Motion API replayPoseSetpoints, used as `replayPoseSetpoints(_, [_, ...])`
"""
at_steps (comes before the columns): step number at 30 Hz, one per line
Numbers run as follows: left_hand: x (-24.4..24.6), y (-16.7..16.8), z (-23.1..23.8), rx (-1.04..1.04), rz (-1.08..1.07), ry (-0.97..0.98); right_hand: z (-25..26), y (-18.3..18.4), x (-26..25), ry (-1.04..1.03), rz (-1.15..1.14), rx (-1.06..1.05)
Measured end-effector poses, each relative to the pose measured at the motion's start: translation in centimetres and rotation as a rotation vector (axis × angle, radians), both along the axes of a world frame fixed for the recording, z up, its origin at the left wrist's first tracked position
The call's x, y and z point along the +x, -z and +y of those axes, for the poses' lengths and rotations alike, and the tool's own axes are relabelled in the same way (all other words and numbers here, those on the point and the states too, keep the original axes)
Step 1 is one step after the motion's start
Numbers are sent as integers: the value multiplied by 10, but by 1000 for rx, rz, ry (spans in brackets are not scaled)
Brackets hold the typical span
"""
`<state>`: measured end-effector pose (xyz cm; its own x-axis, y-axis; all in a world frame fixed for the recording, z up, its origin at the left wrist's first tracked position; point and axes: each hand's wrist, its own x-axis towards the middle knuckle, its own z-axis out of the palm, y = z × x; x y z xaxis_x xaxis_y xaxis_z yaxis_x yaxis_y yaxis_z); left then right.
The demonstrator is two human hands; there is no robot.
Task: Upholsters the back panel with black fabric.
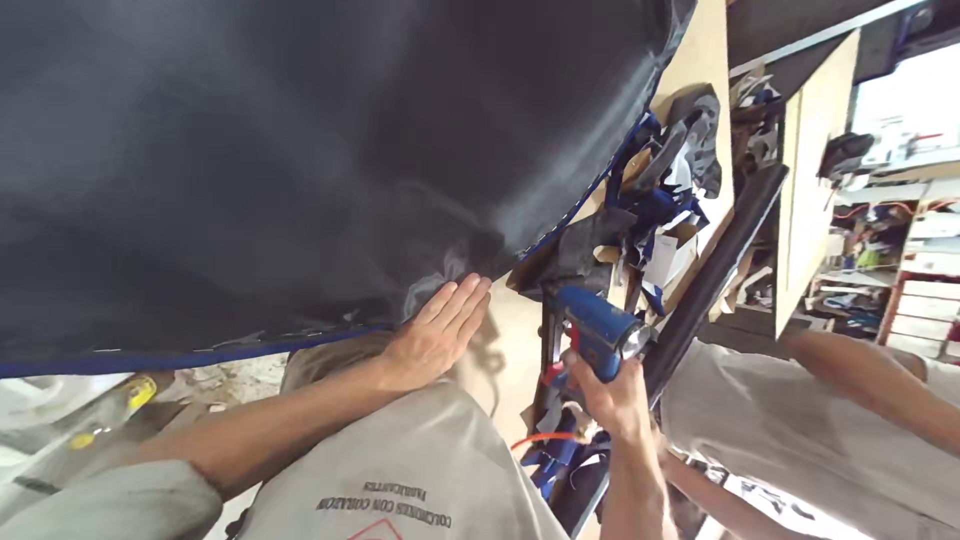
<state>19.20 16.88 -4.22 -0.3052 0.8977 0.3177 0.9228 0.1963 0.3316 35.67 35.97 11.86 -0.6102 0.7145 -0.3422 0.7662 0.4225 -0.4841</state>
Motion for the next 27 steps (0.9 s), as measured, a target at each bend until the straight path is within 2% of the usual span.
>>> replayPoseSetpoints(3, [0,0,0,7,7,-6,14,0,-32,-127,9,-37])
replayPoseSetpoints(6, [0,-1,2,17,-27,-16,16,3,-43,-173,8,-94])
replayPoseSetpoints(11, [2,1,0,12,-39,-13,17,14,-45,-184,2,-103])
replayPoseSetpoints(19, [2,0,1,23,-45,-18,2,-6,-34,-145,66,-133])
replayPoseSetpoints(25, [2,0,1,23,-45,-25,-8,12,-41,-222,14,-148])
replayPoseSetpoints(27, [-1,-2,-1,49,-91,14,-11,8,-36,-192,34,-125])
